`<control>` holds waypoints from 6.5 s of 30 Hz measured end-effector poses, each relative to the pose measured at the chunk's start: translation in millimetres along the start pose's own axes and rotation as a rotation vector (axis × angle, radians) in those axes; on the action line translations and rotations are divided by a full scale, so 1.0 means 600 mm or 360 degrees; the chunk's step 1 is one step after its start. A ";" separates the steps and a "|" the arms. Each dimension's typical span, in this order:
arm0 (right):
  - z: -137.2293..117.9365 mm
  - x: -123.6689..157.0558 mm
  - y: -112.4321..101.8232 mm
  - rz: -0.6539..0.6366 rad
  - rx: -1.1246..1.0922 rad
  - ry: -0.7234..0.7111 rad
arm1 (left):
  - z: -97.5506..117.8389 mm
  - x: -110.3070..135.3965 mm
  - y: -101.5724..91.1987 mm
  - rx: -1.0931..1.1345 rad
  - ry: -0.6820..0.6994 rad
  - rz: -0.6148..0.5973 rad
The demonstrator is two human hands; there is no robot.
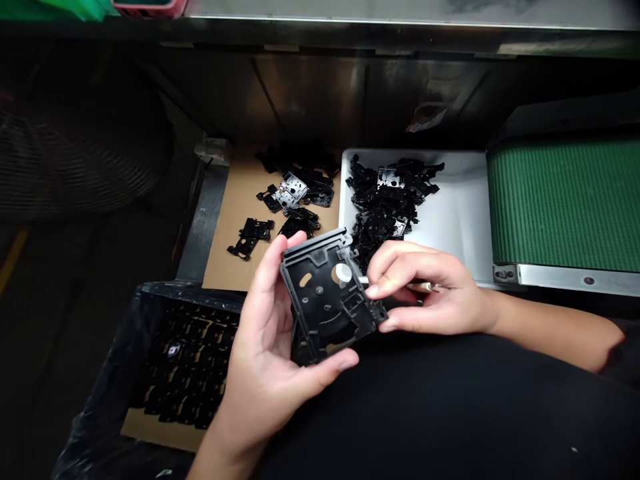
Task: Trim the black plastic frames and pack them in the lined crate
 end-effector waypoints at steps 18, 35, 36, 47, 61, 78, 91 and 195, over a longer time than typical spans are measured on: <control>-0.004 -0.125 0.106 -0.0136 0.0276 0.0389 | -0.009 0.013 -0.098 -0.0326 0.0728 0.0242; 0.026 -0.172 0.220 -0.0174 0.0456 0.0440 | -0.024 0.034 -0.201 -0.0472 0.0608 0.0382; 0.028 -0.172 0.223 -0.0183 0.0464 0.0459 | -0.025 0.035 -0.204 -0.0470 0.0598 0.0374; 0.031 -0.178 0.240 -0.0171 0.0347 0.0432 | -0.026 0.037 -0.227 -0.0422 0.0568 0.0342; 0.035 -0.123 0.183 0.0081 0.0074 0.0321 | -0.006 0.024 -0.226 -0.0150 0.0522 0.0132; 0.051 -0.133 0.163 0.0224 -0.0158 0.0141 | -0.006 -0.002 -0.218 -0.0149 0.0516 0.0030; 0.037 -0.129 0.164 -0.0003 -0.0040 -0.0227 | -0.007 -0.014 -0.224 -0.0173 0.0680 0.0172; 0.025 -0.117 0.243 -0.0018 0.0293 -0.0275 | -0.046 0.085 -0.277 -0.0032 0.0188 0.0363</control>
Point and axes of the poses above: each hand's wrist, its own x-axis away from the middle knuckle, its own y-axis out of the palm, z = x × y, the point moved 5 cm from there along -x, towards the middle knuckle, and after that the axes turned 12 degrees about -y, right-handed, at the moved point
